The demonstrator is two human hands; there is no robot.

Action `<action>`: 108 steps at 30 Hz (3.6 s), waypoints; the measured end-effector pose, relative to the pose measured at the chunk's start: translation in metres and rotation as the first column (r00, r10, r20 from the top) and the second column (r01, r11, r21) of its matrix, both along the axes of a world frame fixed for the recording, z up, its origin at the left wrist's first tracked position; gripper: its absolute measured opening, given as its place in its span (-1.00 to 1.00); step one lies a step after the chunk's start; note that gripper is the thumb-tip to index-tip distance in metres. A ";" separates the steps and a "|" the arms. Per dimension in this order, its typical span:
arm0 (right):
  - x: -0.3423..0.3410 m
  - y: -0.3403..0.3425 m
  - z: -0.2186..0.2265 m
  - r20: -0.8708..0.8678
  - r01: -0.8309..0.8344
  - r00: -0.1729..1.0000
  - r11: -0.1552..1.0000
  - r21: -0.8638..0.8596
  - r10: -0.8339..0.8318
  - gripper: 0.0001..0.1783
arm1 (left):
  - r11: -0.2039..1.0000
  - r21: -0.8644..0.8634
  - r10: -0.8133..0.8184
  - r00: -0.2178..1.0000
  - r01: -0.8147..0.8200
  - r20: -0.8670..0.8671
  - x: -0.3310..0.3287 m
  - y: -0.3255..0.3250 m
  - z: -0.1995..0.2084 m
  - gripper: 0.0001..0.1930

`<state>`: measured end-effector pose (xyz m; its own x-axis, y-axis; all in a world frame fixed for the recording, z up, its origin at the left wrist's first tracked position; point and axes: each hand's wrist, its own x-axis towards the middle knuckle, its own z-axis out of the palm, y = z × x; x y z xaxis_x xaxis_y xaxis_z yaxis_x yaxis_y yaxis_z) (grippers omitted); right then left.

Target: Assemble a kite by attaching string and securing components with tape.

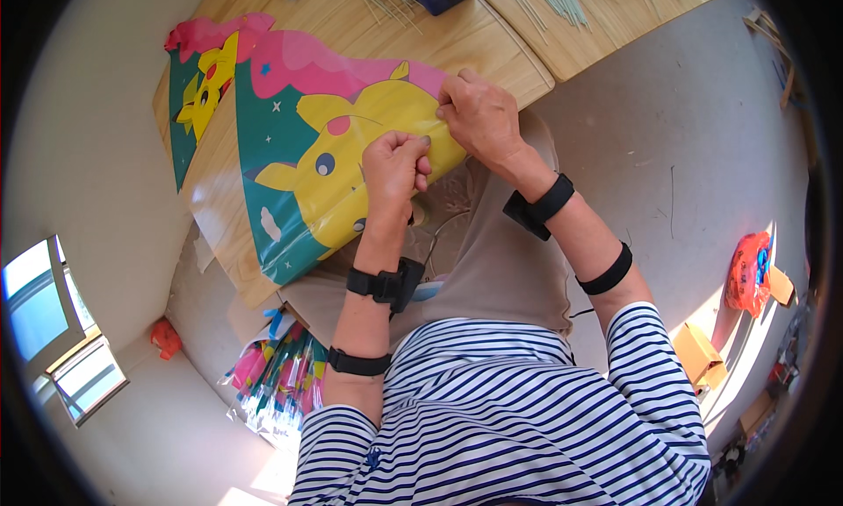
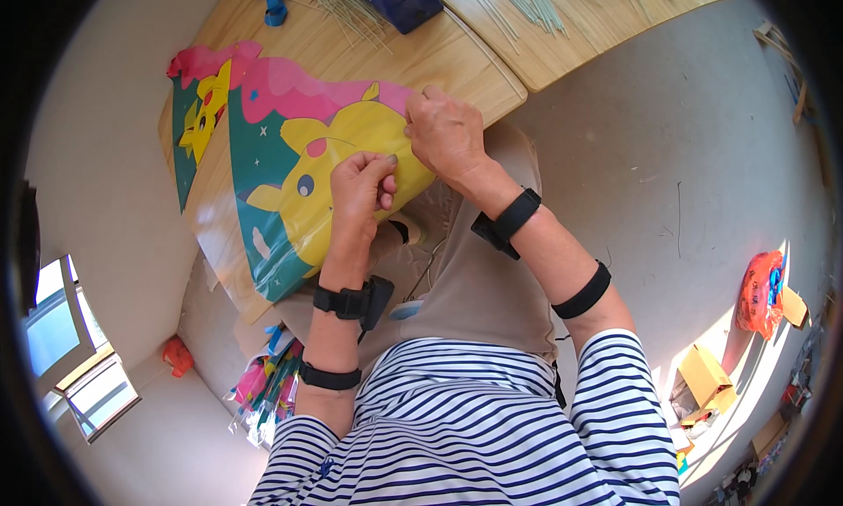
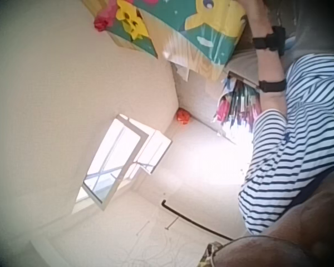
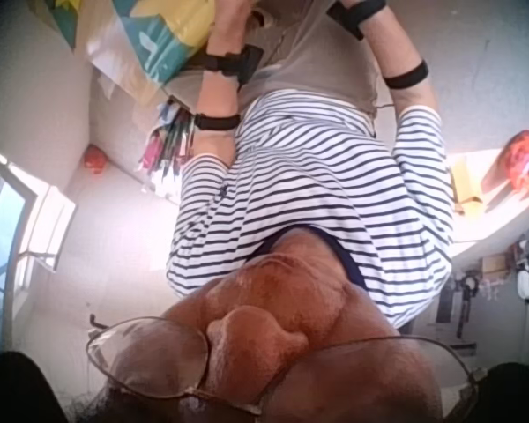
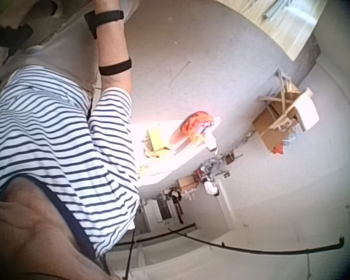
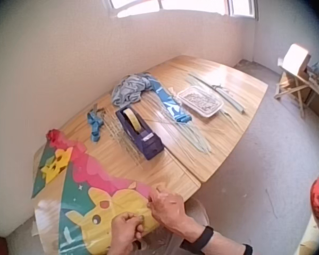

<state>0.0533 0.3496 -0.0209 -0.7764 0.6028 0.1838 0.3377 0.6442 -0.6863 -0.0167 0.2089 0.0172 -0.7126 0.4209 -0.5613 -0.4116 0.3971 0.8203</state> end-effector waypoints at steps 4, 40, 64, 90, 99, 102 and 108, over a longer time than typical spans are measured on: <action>0.000 0.000 0.001 -0.011 -0.002 1.000 1.000 0.006 0.002 -0.82 | 1.000 0.009 -0.006 0.999 0.006 0.049 -0.007 -0.005 0.008 -0.90; 0.000 0.002 0.007 0.075 -0.029 0.997 0.999 -0.045 0.032 -0.85 | 0.944 0.184 -0.313 0.922 0.275 0.227 -0.075 -0.084 0.008 -0.90; -0.005 -0.026 0.029 -0.120 -0.166 0.986 0.816 -0.554 0.118 -0.86 | 0.931 0.266 -0.314 0.922 0.251 0.228 -0.078 -0.092 -0.006 -0.93; -0.012 -0.016 0.024 0.101 -0.076 0.982 0.832 -0.550 0.156 -0.85 | 0.952 0.196 -0.269 0.948 0.234 0.172 -0.089 -0.124 0.000 -0.94; -0.012 -0.017 0.021 0.088 -0.068 0.986 0.833 -0.550 0.139 -0.86 | 0.957 0.267 -0.158 0.972 0.109 0.171 -0.103 -0.187 0.001 -0.95; -0.013 -0.017 0.020 0.072 -0.076 0.988 0.839 -0.539 0.135 -0.87 | 0.946 0.309 -0.163 0.970 0.102 0.178 -0.101 -0.195 0.000 -0.95; -0.011 -0.015 0.026 0.070 -0.073 0.986 0.775 -0.628 0.150 -0.83 | 0.957 0.267 -0.156 0.979 0.116 0.132 -0.097 -0.190 0.002 -0.95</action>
<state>0.0425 0.3348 0.0047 -0.8369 0.4638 -0.2908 0.3879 0.1276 -0.9128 -0.1135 0.0185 0.0195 -0.5545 0.6519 -0.5173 -0.4942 0.2422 0.8349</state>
